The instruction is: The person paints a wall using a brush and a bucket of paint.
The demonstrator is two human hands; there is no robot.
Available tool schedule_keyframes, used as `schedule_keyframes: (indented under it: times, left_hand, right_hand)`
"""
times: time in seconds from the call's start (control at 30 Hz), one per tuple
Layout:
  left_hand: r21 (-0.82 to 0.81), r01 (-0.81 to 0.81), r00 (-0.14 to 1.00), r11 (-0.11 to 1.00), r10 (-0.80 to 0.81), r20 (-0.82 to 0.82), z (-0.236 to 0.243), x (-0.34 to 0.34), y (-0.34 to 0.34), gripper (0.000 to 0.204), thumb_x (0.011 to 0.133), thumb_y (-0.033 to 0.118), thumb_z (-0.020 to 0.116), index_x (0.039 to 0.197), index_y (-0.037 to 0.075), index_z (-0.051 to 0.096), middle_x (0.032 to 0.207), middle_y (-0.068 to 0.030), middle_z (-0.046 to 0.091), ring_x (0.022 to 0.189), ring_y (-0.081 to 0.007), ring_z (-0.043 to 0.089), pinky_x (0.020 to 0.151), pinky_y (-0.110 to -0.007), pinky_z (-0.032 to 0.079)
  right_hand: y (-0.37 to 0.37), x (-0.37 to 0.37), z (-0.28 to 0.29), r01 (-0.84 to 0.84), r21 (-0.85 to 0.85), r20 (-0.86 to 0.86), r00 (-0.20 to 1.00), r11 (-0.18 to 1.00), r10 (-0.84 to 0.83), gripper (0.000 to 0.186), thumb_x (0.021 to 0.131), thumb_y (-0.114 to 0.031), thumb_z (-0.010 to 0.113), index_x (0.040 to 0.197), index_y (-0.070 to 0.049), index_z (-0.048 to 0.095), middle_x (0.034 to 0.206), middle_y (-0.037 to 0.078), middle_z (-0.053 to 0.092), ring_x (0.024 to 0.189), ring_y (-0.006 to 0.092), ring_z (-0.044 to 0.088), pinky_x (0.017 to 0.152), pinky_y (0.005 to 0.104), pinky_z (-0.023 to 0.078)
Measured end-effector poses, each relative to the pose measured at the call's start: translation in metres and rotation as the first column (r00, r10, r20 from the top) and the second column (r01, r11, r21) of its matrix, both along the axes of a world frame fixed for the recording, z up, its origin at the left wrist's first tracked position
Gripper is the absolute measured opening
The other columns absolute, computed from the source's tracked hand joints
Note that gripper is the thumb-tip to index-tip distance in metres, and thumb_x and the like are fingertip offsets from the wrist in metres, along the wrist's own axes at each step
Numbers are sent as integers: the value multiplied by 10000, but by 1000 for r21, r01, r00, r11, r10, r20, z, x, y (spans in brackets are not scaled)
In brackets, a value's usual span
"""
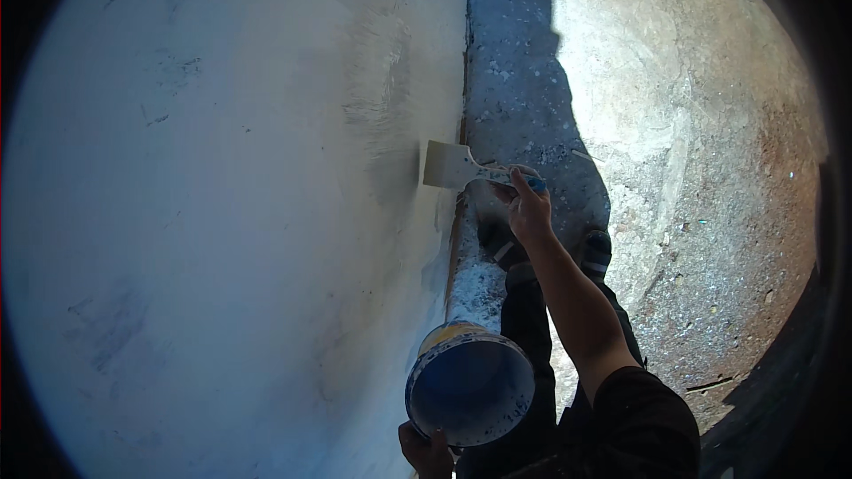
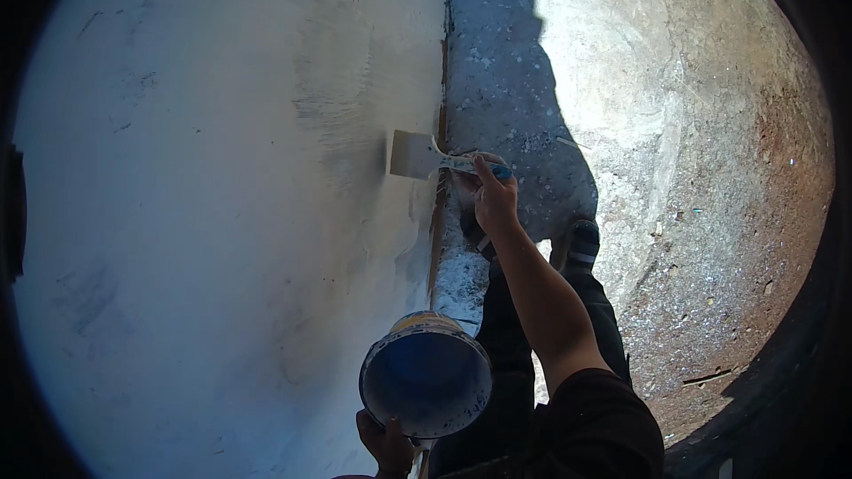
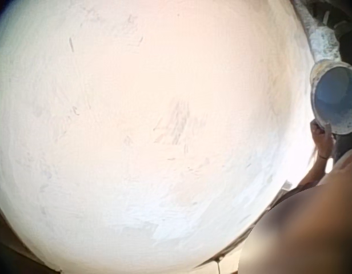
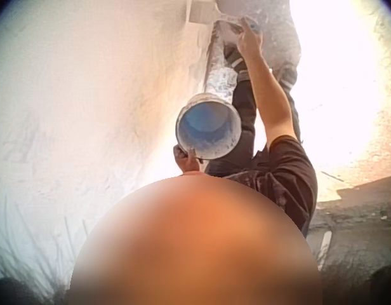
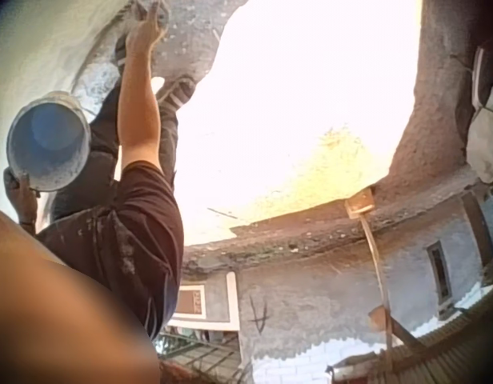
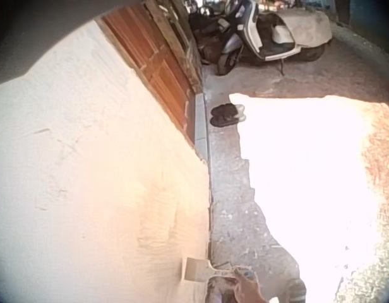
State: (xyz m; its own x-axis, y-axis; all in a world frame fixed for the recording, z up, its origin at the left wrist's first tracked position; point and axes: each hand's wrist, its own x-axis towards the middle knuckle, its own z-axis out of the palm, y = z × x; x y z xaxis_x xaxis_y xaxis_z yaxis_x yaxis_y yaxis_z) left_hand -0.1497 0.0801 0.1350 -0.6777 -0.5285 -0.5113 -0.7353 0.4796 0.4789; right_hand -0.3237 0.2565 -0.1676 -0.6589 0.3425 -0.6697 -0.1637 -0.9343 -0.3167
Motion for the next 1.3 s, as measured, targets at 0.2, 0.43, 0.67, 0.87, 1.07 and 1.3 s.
schedule_keyframes:
  times: [0.2, 0.43, 0.67, 0.87, 1.07, 1.3]
  left_hand:
    - [-26, 126, 987, 992, -128, -95, 1, 1, 2, 174, 752, 53, 528, 862, 2, 402, 771, -84, 496, 698, -139, 505, 630, -280, 435]
    - [365, -26, 989, 931, 78, -127, 12, -6, 25, 225, 785, 63, 571, 893, -4, 386, 755, -109, 524, 530, -152, 535, 441, -268, 451]
    - [308, 109, 970, 945, -33, -241, -10, -47, 49, 188, 791, 83, 532, 865, 29, 369, 664, -77, 478, 371, -108, 455, 300, -220, 366]
    - [437, 167, 940, 884, -9, -342, -25, -89, 80, 208, 781, 5, 552, 914, 13, 392, 665, -76, 524, 387, -91, 467, 331, -212, 372]
    - [369, 270, 880, 889, -72, -470, -29, -112, 105, 225, 765, -15, 574, 906, 5, 400, 666, -82, 540, 370, -91, 464, 339, -204, 369]
    - [213, 449, 710, 868, -201, -675, -44, -120, 112, 216, 787, 43, 601, 918, -6, 435, 755, -73, 558, 561, -59, 524, 525, -175, 426]
  right_hand:
    - [-21, -29, 108, -267, 420, 226, 956, 867, 185, 151, 826, -97, 582, 901, 34, 596, 829, 79, 611, 764, 156, 614, 681, 255, 497]
    - [28, 13, 215, -177, 394, -78, 971, 902, 225, 148, 844, -45, 536, 969, 28, 564, 907, 130, 607, 839, 214, 616, 712, 338, 536]
    - [121, 93, 225, -119, 458, -159, 964, 881, 213, 167, 816, 33, 517, 982, 50, 529, 901, 181, 597, 873, 292, 616, 710, 396, 544]
    - [148, 82, 281, -227, 943, 47, 817, 245, 574, 187, 758, 17, 605, 938, 48, 562, 864, 172, 602, 797, 234, 637, 665, 315, 525]
    - [120, 43, 262, -234, 930, 361, 721, -283, 591, 243, 732, -32, 632, 959, -3, 551, 897, 136, 561, 803, 258, 625, 648, 309, 522]
    - [104, 24, 229, -463, 848, 526, 683, -257, 507, 214, 769, -88, 592, 959, -2, 546, 883, 150, 540, 793, 302, 610, 620, 342, 511]
